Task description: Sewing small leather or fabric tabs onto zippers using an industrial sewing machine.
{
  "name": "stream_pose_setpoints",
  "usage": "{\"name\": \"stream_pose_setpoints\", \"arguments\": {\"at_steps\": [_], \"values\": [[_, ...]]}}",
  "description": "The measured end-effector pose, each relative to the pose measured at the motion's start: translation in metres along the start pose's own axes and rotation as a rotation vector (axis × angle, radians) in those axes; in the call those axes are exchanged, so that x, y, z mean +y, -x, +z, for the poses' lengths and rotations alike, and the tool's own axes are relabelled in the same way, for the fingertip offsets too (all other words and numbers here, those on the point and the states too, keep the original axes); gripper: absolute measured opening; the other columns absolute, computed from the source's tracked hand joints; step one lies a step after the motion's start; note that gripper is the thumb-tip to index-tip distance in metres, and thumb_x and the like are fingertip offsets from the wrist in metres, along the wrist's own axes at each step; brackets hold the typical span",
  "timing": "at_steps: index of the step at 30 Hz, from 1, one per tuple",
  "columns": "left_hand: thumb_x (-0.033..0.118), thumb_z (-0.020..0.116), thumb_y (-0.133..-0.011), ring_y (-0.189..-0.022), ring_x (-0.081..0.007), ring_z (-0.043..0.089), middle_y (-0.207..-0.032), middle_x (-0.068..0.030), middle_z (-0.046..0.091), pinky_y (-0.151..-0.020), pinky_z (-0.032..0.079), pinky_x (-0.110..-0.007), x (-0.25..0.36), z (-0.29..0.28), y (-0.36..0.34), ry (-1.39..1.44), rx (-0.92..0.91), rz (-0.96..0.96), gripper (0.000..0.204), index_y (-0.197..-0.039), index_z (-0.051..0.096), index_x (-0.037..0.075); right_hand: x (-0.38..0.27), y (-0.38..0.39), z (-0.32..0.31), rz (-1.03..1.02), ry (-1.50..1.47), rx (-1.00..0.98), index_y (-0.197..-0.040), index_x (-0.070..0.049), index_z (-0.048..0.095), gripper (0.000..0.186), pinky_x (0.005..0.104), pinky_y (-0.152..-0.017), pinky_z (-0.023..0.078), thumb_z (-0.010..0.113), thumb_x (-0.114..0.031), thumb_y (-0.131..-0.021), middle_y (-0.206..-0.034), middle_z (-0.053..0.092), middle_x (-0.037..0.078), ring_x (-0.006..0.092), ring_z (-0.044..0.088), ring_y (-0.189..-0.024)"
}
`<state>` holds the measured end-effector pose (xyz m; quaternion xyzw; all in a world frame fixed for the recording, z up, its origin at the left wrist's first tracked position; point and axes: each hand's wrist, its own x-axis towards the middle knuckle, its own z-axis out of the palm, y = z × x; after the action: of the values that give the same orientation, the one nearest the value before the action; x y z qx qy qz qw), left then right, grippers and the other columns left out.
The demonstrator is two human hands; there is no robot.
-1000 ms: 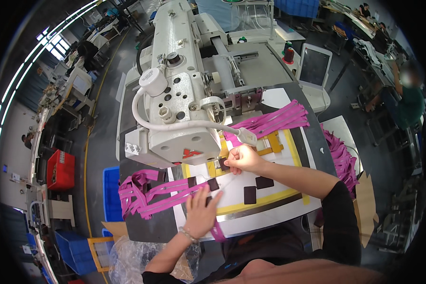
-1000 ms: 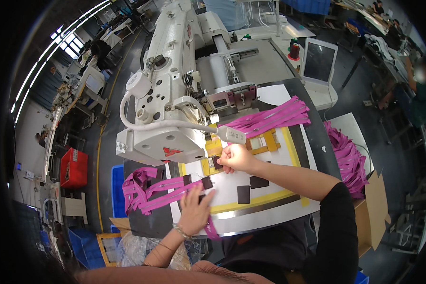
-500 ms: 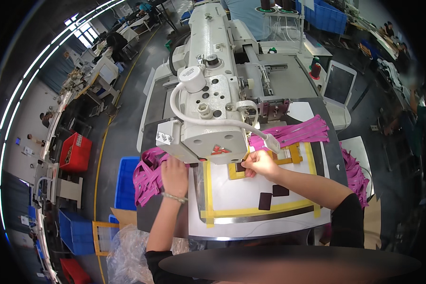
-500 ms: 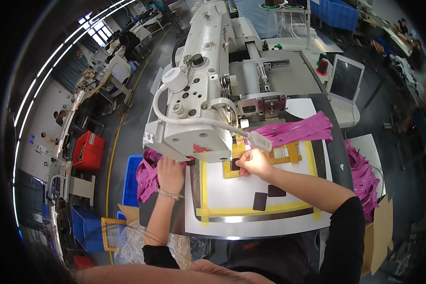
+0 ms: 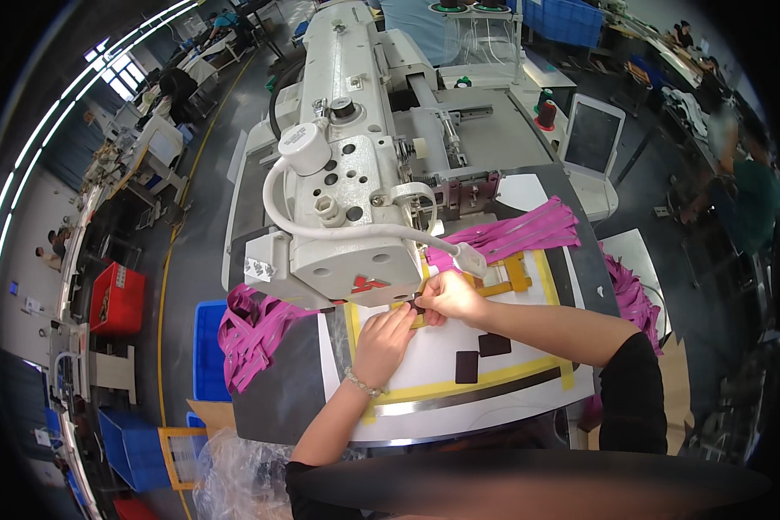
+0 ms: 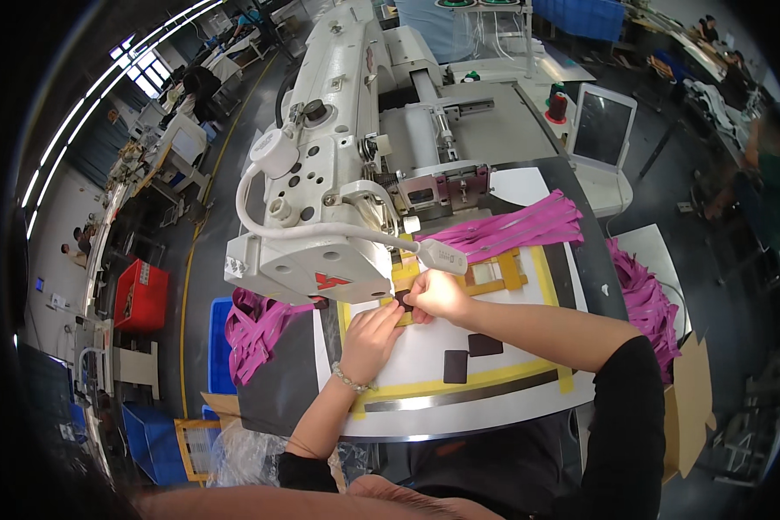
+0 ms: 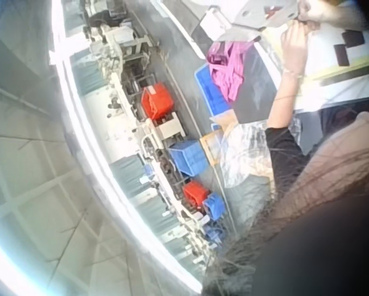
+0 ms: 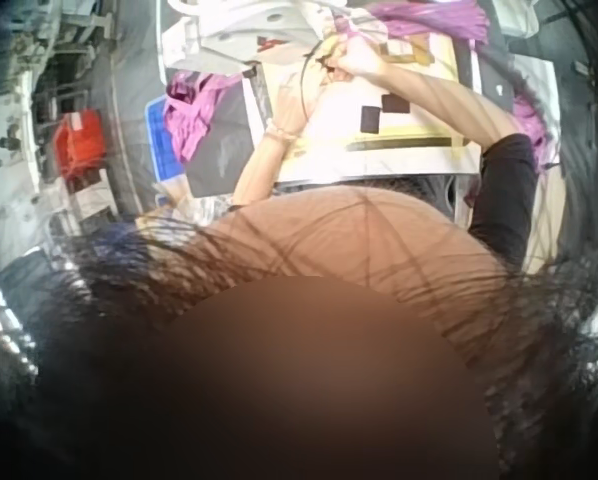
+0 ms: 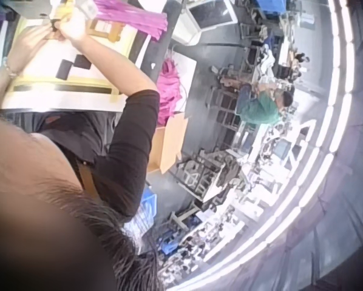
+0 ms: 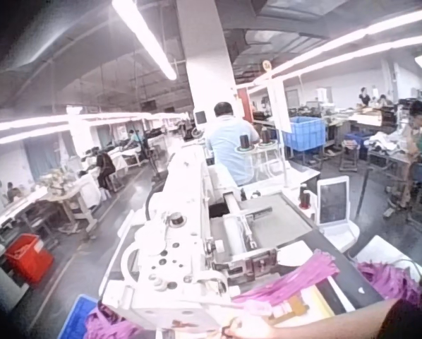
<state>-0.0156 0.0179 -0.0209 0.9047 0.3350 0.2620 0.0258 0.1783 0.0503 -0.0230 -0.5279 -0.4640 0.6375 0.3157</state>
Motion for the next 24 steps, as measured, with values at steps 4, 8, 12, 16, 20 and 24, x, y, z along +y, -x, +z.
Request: {"name": "stream_pose_setpoints", "arguments": {"at_steps": [4, 8, 12, 16, 20, 24], "values": [[0.012, 0.072, -0.074, -0.098, -0.0244, 0.062, -0.111, -0.0105, 0.066, -0.084, 0.047, -0.035, -0.002, 0.003, 0.002, -0.061, 0.008, 0.04, 0.035, -0.107, 0.065, 0.001, -0.004, 0.003, 0.001, 0.014, 0.024, -0.006, -0.069, 0.002, 0.059, 0.02, 0.0265, -0.046, 0.052, 0.063, -0.009, -0.086, -0.06, 0.064, 0.012, 0.016, 0.064, -0.051], [0.011, 0.072, -0.074, -0.099, -0.0245, 0.062, -0.11, -0.011, 0.066, -0.084, 0.047, -0.036, -0.004, 0.003, 0.004, -0.077, 0.013, 0.043, 0.035, -0.106, 0.065, 0.0, -0.007, 0.003, 0.004, 0.014, 0.035, -0.021, -0.069, 0.002, 0.059, 0.021, 0.0265, -0.046, 0.052, 0.063, -0.009, -0.086, -0.059, 0.063, 0.012, 0.0157, 0.064, -0.05], [0.013, 0.071, -0.075, -0.101, -0.0241, 0.062, -0.11, -0.0115, 0.066, -0.085, 0.047, -0.036, -0.003, 0.003, 0.004, -0.087, 0.007, 0.022, 0.034, -0.106, 0.065, 0.0, -0.009, 0.003, 0.004, -0.006, 0.09, -0.025, -0.069, 0.002, 0.059, 0.022, 0.0264, -0.046, 0.052, 0.063, -0.011, -0.086, -0.058, 0.063, 0.011, 0.0148, 0.063, -0.05], [0.013, 0.069, -0.076, -0.103, -0.0231, 0.062, -0.11, -0.0112, 0.066, -0.089, 0.047, -0.035, -0.003, 0.003, 0.003, -0.104, -0.01, 0.026, 0.034, -0.107, 0.065, 0.0, -0.011, 0.001, 0.004, -0.017, 0.146, -0.041, -0.071, 0.003, 0.06, 0.019, 0.0262, -0.044, 0.052, 0.062, -0.009, -0.086, -0.059, 0.063, 0.011, 0.0141, 0.062, -0.048], [0.013, 0.069, -0.077, -0.105, -0.0223, 0.061, -0.111, -0.0105, 0.066, -0.09, 0.046, -0.036, -0.005, 0.0, 0.003, -0.11, -0.021, 0.036, 0.033, -0.107, 0.065, 0.0, -0.017, 0.002, -0.004, -0.011, 0.161, -0.1, -0.072, 0.003, 0.06, 0.021, 0.0257, -0.044, 0.05, 0.063, -0.012, -0.087, -0.058, 0.062, 0.009, 0.0125, 0.06, -0.046], [0.012, 0.069, -0.076, -0.106, -0.0213, 0.061, -0.111, -0.009, 0.066, -0.09, 0.045, -0.035, -0.005, -0.001, 0.003, -0.112, -0.025, 0.051, 0.033, -0.107, 0.066, 0.001, -0.001, 0.01, -0.021, -0.412, 0.596, -0.069, -0.078, 0.0, 0.061, 0.018, 0.026, -0.058, 0.053, 0.066, -0.015, -0.085, -0.076, 0.065, 0.008, 0.0159, 0.065, -0.066]]}}
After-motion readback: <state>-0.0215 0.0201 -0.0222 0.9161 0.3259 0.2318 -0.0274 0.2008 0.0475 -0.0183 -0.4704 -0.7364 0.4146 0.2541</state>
